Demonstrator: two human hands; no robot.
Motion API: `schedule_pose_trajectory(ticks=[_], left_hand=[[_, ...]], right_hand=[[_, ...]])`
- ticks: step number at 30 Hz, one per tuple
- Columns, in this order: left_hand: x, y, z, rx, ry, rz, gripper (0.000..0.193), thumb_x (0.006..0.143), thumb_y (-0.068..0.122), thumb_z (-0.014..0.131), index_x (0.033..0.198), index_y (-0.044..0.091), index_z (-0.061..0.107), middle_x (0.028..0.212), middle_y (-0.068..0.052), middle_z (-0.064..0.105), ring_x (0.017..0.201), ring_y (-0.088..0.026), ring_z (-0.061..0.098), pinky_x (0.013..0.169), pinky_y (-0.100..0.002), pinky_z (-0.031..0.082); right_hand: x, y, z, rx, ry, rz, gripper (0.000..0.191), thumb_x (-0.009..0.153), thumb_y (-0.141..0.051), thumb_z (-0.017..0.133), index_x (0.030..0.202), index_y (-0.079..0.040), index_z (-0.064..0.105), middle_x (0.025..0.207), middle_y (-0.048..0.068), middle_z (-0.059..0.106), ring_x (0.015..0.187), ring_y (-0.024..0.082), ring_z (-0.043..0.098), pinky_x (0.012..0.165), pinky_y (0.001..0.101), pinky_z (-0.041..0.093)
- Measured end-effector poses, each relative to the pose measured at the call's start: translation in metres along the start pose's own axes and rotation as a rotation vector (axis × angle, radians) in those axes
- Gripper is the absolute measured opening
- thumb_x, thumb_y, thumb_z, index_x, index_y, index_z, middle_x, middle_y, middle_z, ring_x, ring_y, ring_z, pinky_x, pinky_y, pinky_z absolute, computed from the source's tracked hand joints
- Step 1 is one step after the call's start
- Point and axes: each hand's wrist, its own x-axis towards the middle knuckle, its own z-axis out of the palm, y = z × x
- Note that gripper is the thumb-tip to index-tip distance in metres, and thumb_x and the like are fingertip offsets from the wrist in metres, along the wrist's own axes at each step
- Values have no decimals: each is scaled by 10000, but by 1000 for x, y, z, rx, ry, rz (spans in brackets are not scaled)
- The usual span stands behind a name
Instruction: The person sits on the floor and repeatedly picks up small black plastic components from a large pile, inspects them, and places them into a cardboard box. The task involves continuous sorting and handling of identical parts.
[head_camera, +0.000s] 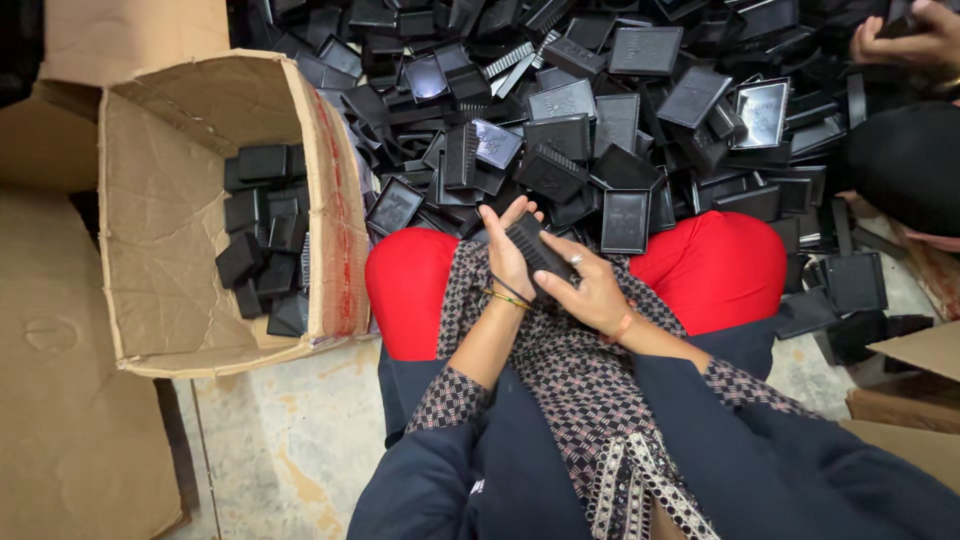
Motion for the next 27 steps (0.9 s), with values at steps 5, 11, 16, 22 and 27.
schedule_pose_trajectory(ticks=[5,11,16,22,27], left_hand=[[-10,13,15,34,-64,0,855,1039,659,260,1472,-43,483,1389,-150,623,1231,-229,606,1078,-335,470],[-7,11,11,133,-25,118,806,1025,654,270,1441,2,499,1308,-145,647,1151,-232,635,1002,-326,509],[7,6,-20,-402,206,-203,734,1025,700,410,1124,-5,591,1013,-114,650,928,-240,648,854,-356,563],[-19,18,-26,329,106,283,462,986,550,593,1030,99,681,858,3,619,796,-112,580,696,-286,469],[-62,124,-51,1147,28,882,476,639,436,955,732,92,640,699,-20,614,641,-138,602,621,-326,514]], right_hand=[[12,-13,-13,81,69,119,555,910,-199,765,1407,-17,599,1303,161,689,1152,198,656,1000,314,520],[5,-21,-4,-64,6,-56,551,921,-180,773,1417,-14,602,1327,214,663,1204,284,669,1041,355,508],[0,-19,-8,-285,-196,-264,793,778,-225,827,1417,86,474,1364,374,530,1240,462,551,991,452,478],[9,-23,-6,-154,-168,94,398,943,-205,716,1251,9,583,1000,186,766,920,265,776,785,347,603],[45,-19,3,-80,-472,-123,395,911,-204,728,1217,21,623,904,192,727,785,266,726,709,350,553]])
